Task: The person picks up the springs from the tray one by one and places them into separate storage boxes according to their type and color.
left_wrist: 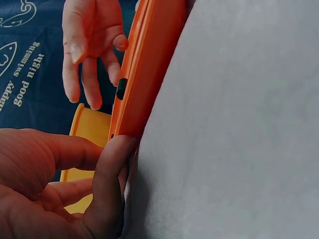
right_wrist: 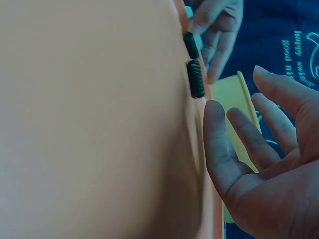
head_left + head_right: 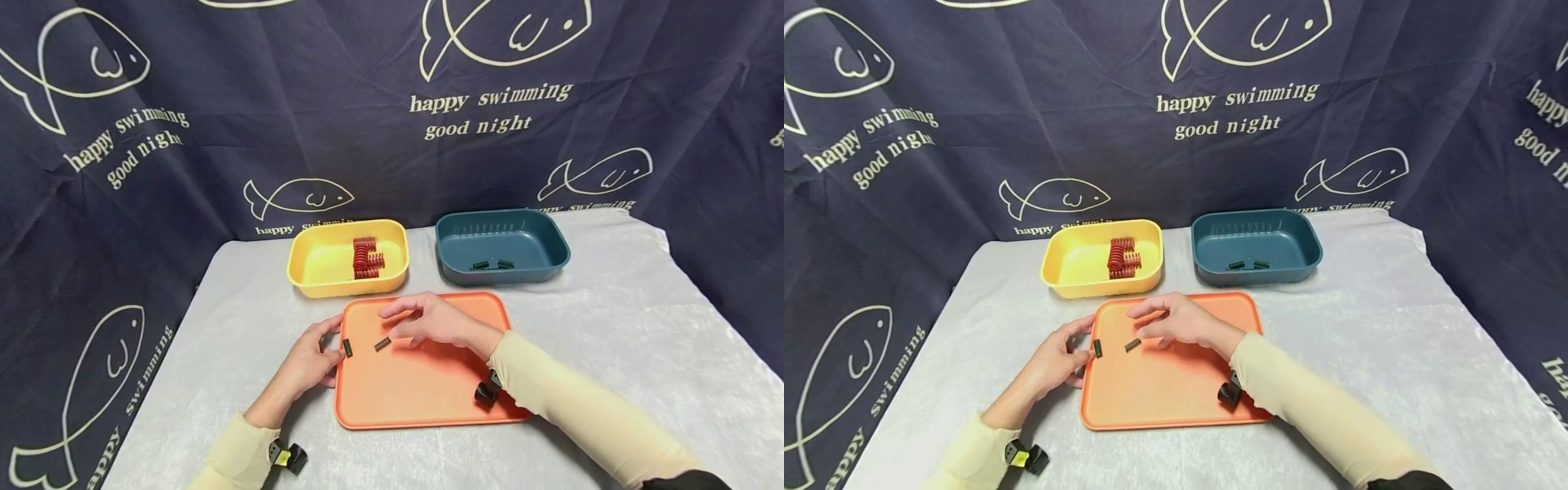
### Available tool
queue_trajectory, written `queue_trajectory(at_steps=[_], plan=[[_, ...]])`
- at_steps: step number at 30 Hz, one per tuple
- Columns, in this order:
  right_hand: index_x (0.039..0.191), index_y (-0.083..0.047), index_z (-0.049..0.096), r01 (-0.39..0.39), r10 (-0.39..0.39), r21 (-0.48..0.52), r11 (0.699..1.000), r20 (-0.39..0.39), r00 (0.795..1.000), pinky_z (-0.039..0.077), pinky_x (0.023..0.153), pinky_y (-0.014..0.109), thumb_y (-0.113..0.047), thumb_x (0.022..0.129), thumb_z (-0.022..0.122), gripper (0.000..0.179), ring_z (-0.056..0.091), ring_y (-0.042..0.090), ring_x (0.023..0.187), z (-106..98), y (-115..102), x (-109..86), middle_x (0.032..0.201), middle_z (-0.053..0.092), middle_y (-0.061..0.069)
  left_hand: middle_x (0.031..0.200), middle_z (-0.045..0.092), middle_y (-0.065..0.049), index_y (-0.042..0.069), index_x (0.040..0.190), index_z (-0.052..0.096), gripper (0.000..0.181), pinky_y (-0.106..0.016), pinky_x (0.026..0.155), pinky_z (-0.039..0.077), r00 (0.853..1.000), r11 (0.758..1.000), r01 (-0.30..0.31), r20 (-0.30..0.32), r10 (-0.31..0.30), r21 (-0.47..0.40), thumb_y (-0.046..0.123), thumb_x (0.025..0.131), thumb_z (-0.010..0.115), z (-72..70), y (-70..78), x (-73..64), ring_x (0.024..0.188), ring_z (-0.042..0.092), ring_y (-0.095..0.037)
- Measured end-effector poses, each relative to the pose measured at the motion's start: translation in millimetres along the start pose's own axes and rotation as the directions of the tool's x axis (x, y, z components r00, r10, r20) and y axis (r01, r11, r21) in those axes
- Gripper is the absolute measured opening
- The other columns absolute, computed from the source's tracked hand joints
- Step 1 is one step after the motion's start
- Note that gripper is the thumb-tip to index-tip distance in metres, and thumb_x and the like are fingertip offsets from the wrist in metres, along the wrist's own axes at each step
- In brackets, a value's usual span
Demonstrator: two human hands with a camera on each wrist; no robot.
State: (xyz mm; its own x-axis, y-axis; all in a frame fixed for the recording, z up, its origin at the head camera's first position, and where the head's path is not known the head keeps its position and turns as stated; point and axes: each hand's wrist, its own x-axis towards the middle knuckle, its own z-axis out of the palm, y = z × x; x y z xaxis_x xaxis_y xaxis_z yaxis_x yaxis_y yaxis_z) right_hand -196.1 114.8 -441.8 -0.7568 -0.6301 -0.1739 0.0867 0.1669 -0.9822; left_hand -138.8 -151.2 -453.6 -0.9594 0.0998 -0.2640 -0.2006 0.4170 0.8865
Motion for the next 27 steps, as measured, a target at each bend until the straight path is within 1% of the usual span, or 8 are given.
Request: queue_trajectory(at_steps=[4, 7, 9, 11, 14, 18, 22, 27], plan=[[0.130, 0.002, 0.068, 0.003, -0.002, -0.020, 1.000, 0.009, 1.000, 0.065, 0.071, 0.036, -0.001, 0.090, 0.077, 0.041, 0.072, 0.024, 0.091, 7.7, 3.9, 3.3, 0.127, 0.069, 0.019, 0.137, 0.046, -0.016, 0.010, 0.154, 0.048, 0.073, -0.040, 0.046, 0.062, 1.000, 1.000, -0.005, 0.002, 0.005, -0.002, -0.016, 0.088, 0.060, -0.3, 0.3, 0.1, 0.064, 0.061, -0.020], [0.125, 0.003, 0.071, 0.029, -0.028, -0.052, 0.998, 0.005, 1.000, 0.061, 0.062, 0.028, 0.004, 0.088, 0.077, 0.038, 0.068, 0.021, 0.077, 12.7, 6.5, 5.3, 0.114, 0.073, 0.019, 0.137, 0.046, -0.016, 0.010, 0.155, 0.047, 0.073, -0.040, 0.046, 0.062, 1.000, 1.000, -0.008, 0.007, 0.008, -0.007, -0.016, 0.087, 0.060, -0.2, 0.3, -0.1, 0.063, 0.062, -0.020], [0.121, 0.003, 0.073, 0.067, -0.067, -0.114, 0.991, 0.001, 0.998, 0.057, 0.058, 0.023, 0.007, 0.086, 0.077, 0.035, 0.064, 0.018, 0.071, 15.4, 8.1, 6.6, 0.106, 0.074, 0.018, 0.137, 0.046, -0.016, 0.010, 0.155, 0.047, 0.074, -0.041, 0.046, 0.062, 1.000, 1.000, -0.007, 0.007, 0.007, -0.009, -0.016, 0.087, 0.060, -0.2, 0.4, -0.2, 0.064, 0.062, -0.020], [0.116, 0.001, 0.075, 0.099, -0.102, -0.186, 0.978, -0.009, 0.995, 0.055, 0.057, 0.021, 0.008, 0.084, 0.078, 0.033, 0.061, 0.016, 0.068, 18.2, 9.1, 7.8, 0.100, 0.075, 0.015, 0.137, 0.045, -0.016, 0.010, 0.155, 0.047, 0.074, -0.041, 0.046, 0.062, 1.000, 1.000, -0.006, 0.006, 0.006, -0.009, -0.016, 0.087, 0.060, -0.1, 0.6, -0.3, 0.064, 0.062, -0.019], [0.110, -0.002, 0.078, 0.141, -0.155, -0.304, 0.942, -0.021, 0.988, 0.056, 0.059, 0.020, 0.008, 0.082, 0.081, 0.030, 0.061, 0.012, 0.071, 21.9, 9.7, 9.4, 0.099, 0.076, 0.009, 0.137, 0.045, -0.016, 0.010, 0.154, 0.048, 0.073, -0.040, 0.046, 0.062, 1.000, 1.000, -0.001, 0.001, 0.001, -0.005, -0.017, 0.087, 0.060, 0.0, 1.3, -0.5, 0.064, 0.062, -0.020], [0.104, -0.006, 0.081, 0.134, -0.160, -0.374, 0.918, -0.039, 0.986, 0.054, 0.060, 0.021, 0.009, 0.082, 0.080, 0.027, 0.061, 0.011, 0.072, 24.8, 10.0, 11.3, 0.096, 0.077, 0.003, 0.138, 0.045, -0.017, 0.010, 0.154, 0.048, 0.073, -0.040, 0.047, 0.062, 1.000, 1.000, 0.004, 0.001, -0.004, 0.000, -0.016, 0.088, 0.060, 0.2, 1.7, -0.9, 0.065, 0.063, -0.020], [0.100, -0.008, 0.081, 0.112, -0.145, -0.392, 0.913, -0.056, 0.988, 0.052, 0.058, 0.020, 0.011, 0.083, 0.078, 0.026, 0.060, 0.011, 0.072, 26.0, 10.2, 13.1, 0.093, 0.077, 0.000, 0.138, 0.045, -0.017, 0.010, 0.154, 0.048, 0.073, -0.040, 0.047, 0.062, 1.000, 1.000, 0.004, 0.002, -0.004, 0.001, -0.016, 0.087, 0.060, 0.3, 1.6, -1.3, 0.067, 0.063, -0.020], [0.099, -0.008, 0.081, 0.132, -0.167, -0.392, 0.911, -0.056, 0.984, 0.056, 0.070, 0.021, 0.009, 0.084, 0.078, 0.022, 0.066, 0.011, 0.082, 25.3, 11.4, 13.6, 0.095, 0.077, -0.001, 0.138, 0.045, -0.017, 0.010, 0.155, 0.047, 0.072, -0.040, 0.047, 0.062, 1.000, 1.000, 0.001, 0.005, -0.001, 0.000, -0.015, 0.088, 0.060, 0.7, 0.4, -1.3, 0.068, 0.063, -0.019]])
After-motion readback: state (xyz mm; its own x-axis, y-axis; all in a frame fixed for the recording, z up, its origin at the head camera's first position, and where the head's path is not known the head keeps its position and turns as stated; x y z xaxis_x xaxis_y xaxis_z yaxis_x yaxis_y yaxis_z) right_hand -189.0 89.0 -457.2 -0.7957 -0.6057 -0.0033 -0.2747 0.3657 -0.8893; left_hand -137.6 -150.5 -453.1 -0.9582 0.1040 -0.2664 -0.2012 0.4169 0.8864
